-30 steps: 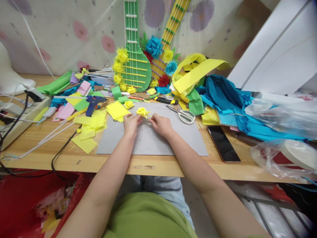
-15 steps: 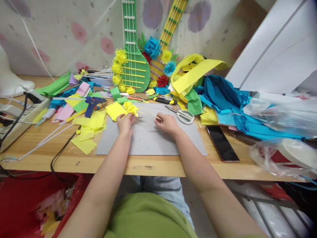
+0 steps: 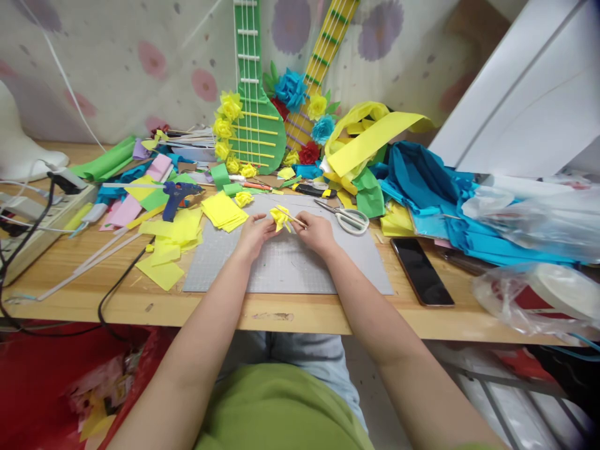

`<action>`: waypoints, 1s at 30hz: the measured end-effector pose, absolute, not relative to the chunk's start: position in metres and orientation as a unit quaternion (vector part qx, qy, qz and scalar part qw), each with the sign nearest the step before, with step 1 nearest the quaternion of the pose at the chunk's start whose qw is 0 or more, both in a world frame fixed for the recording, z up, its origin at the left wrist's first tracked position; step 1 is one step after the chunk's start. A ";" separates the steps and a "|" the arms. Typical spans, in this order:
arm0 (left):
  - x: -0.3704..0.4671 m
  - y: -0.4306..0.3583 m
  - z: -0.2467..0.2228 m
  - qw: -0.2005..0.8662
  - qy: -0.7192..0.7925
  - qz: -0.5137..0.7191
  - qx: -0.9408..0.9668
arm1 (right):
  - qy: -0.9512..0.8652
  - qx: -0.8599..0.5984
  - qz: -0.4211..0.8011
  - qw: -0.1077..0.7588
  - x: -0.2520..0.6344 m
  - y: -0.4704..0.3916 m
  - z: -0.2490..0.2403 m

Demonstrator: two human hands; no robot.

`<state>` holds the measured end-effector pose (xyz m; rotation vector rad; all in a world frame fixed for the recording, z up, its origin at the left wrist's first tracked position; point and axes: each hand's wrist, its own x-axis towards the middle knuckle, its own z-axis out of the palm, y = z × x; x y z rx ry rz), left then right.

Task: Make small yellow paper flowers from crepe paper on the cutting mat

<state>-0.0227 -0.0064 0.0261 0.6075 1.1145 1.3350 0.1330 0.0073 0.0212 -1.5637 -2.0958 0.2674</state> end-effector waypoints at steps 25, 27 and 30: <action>-0.024 -0.009 0.025 0.658 0.466 0.509 0.301 | -0.770 -0.576 0.047 0.270 0.134 0.009 0.016; -0.024 -0.009 0.025 0.657 0.464 0.513 0.300 | -0.771 -0.574 0.045 0.270 0.134 0.009 0.016; -0.023 -0.009 0.026 0.631 0.479 0.538 0.288 | -0.772 -0.571 0.043 0.273 0.134 0.008 0.016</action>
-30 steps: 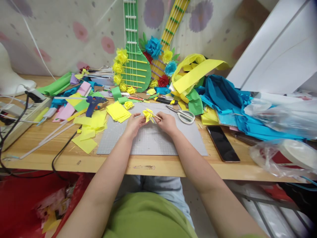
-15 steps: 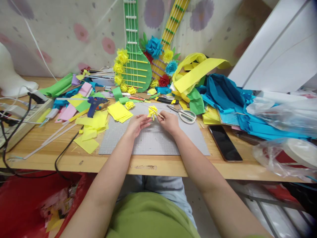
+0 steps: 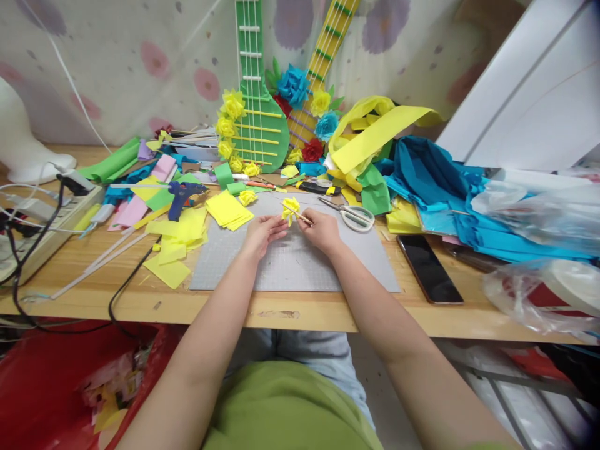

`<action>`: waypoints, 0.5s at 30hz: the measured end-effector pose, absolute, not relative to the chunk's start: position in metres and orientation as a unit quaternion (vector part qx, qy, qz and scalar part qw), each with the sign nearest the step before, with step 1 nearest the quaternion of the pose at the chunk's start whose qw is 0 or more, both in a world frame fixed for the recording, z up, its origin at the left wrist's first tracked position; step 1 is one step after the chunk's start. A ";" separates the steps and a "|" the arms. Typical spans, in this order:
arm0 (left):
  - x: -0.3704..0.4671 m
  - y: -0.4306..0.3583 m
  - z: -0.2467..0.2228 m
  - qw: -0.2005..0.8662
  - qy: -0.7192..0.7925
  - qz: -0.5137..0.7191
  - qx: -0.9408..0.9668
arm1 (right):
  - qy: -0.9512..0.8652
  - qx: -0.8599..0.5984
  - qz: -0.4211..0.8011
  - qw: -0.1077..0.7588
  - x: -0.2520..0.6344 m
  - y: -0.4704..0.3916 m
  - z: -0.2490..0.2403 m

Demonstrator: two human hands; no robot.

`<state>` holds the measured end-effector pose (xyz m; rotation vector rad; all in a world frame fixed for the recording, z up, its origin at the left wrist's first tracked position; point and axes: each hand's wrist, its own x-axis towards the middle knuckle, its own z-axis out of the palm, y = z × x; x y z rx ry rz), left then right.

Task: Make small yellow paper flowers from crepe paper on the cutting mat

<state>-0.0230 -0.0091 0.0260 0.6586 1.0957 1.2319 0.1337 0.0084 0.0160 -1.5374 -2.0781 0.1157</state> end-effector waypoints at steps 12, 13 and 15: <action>-0.019 -0.010 0.025 0.549 0.501 0.583 0.328 | -0.779 -0.559 0.049 0.279 0.133 0.009 0.014; -0.018 -0.010 0.024 0.555 0.493 0.583 0.330 | -0.780 -0.557 0.049 0.280 0.133 0.009 0.014; -0.018 -0.010 0.024 0.572 0.475 0.581 0.331 | -0.783 -0.551 0.050 0.283 0.132 0.009 0.014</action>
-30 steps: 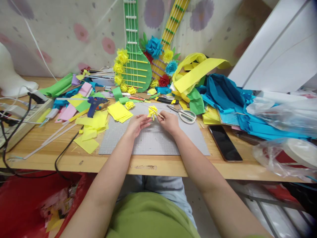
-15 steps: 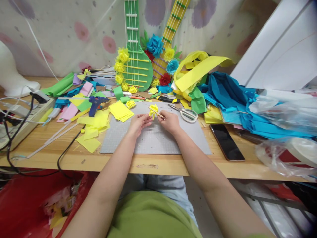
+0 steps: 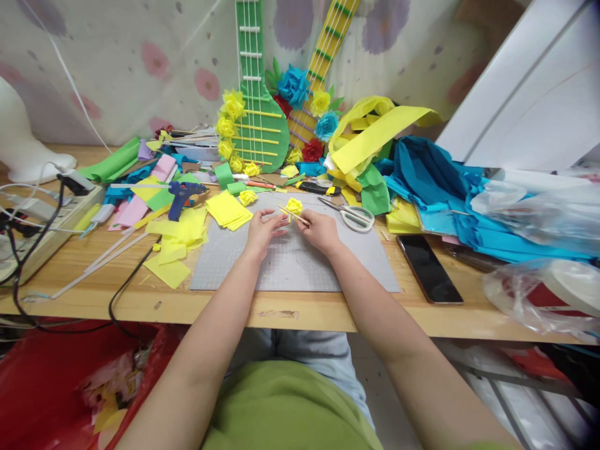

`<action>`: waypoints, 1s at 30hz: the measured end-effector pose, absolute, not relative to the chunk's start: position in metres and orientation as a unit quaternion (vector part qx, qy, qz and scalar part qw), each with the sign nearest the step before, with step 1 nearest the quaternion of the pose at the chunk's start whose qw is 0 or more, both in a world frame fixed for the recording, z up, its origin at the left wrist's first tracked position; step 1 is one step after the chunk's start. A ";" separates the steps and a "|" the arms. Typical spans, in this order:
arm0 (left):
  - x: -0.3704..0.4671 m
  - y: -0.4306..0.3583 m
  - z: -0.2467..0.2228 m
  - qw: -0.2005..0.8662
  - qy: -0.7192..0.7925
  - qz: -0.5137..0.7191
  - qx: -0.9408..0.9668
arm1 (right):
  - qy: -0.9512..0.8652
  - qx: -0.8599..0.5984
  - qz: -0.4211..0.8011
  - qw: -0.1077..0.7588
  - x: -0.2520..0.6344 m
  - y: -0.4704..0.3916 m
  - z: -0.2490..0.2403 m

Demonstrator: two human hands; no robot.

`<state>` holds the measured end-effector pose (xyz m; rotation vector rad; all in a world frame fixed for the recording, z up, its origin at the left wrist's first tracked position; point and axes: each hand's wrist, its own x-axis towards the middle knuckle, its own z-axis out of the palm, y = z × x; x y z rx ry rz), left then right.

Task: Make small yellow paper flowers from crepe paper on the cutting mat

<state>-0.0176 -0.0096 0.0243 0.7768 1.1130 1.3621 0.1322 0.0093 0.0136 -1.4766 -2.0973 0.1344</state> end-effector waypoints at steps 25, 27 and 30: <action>-0.012 -0.003 0.007 0.412 0.524 0.589 0.456 | -0.750 -0.582 0.089 0.302 0.130 0.009 0.015; -0.013 -0.003 0.005 0.402 0.522 0.593 0.462 | -0.752 -0.580 0.086 0.300 0.130 0.009 0.015; -0.014 -0.002 0.004 0.383 0.526 0.597 0.470 | -0.761 -0.571 0.077 0.298 0.130 0.009 0.015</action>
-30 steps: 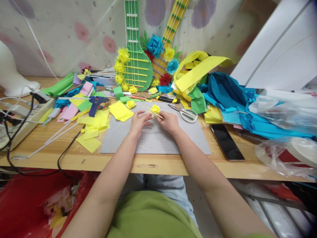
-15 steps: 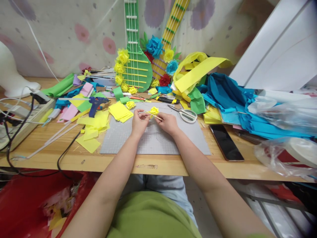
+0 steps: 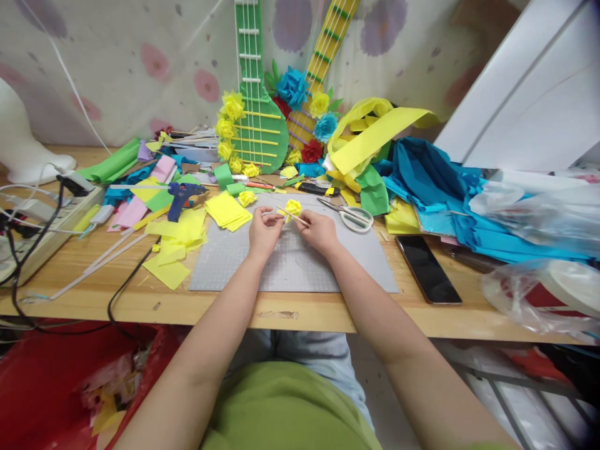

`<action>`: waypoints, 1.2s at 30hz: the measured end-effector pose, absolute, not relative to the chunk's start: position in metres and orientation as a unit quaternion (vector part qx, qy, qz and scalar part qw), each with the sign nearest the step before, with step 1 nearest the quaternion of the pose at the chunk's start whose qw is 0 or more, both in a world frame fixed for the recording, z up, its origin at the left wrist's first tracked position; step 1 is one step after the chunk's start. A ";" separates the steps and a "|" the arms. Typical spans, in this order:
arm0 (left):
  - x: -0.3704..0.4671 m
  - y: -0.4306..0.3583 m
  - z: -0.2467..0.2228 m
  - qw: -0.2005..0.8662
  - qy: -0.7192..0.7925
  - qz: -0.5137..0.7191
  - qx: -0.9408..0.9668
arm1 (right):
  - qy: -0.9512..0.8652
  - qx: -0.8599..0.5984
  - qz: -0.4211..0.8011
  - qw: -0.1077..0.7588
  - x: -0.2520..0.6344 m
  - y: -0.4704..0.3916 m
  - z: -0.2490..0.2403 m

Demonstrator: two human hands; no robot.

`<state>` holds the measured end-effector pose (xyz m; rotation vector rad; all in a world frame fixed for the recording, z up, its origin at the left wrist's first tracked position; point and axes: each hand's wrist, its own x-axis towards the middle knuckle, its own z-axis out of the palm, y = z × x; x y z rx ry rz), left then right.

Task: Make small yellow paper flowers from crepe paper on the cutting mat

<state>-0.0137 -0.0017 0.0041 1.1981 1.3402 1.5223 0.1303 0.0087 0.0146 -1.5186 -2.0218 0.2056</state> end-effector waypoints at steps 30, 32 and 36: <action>-0.014 -0.006 0.008 0.293 0.532 0.584 0.538 | -0.826 -0.497 0.067 0.258 0.131 0.003 0.019; -0.015 -0.004 0.007 0.292 0.537 0.586 0.532 | -0.829 -0.491 0.071 0.258 0.130 0.003 0.019; -0.016 -0.004 0.007 0.290 0.547 0.588 0.521 | -0.831 -0.486 0.074 0.259 0.130 0.003 0.018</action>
